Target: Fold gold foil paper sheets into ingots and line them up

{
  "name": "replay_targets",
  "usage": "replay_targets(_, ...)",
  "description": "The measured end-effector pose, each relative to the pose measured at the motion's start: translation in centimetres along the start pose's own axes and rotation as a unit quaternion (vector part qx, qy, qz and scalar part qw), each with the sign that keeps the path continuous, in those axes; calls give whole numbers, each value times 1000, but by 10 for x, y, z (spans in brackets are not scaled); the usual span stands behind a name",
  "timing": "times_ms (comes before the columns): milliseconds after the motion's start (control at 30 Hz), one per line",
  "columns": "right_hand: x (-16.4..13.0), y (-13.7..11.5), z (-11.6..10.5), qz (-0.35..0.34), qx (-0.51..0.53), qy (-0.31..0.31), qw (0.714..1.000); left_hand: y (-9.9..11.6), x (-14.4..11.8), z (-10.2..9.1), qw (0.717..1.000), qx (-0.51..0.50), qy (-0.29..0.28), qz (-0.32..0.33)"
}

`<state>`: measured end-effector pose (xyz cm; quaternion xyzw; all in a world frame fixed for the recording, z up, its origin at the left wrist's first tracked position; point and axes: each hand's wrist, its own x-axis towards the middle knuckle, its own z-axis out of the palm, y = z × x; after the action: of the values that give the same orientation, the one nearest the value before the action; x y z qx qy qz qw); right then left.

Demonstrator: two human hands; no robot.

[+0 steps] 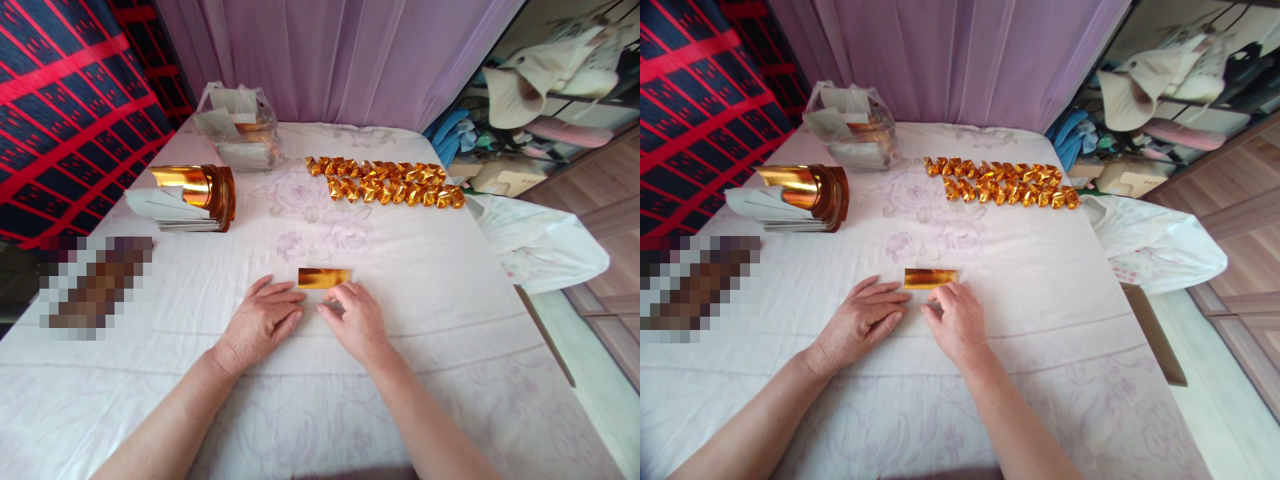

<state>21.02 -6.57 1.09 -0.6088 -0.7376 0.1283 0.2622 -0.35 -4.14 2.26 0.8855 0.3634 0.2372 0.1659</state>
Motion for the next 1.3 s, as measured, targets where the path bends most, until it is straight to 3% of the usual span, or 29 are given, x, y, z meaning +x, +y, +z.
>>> replay_targets(433, 1, 20, -14, -19, 131, -57, 990, 3, -1, 0, 1000, 19, -6, -2)
replay_targets(667, 1, 21, -14, -38, 126, -55, 990, 29, -3, 7, 993, 114, -2, 38)
replay_targets(867, 0, 21, -13, -43, 117, -51, 991, 44, -2, 16, 982, 182, -43, 8)
replay_targets(1300, 0, 22, -12, -44, 122, -46, 991, 36, -3, 1, 979, 205, -14, -15)
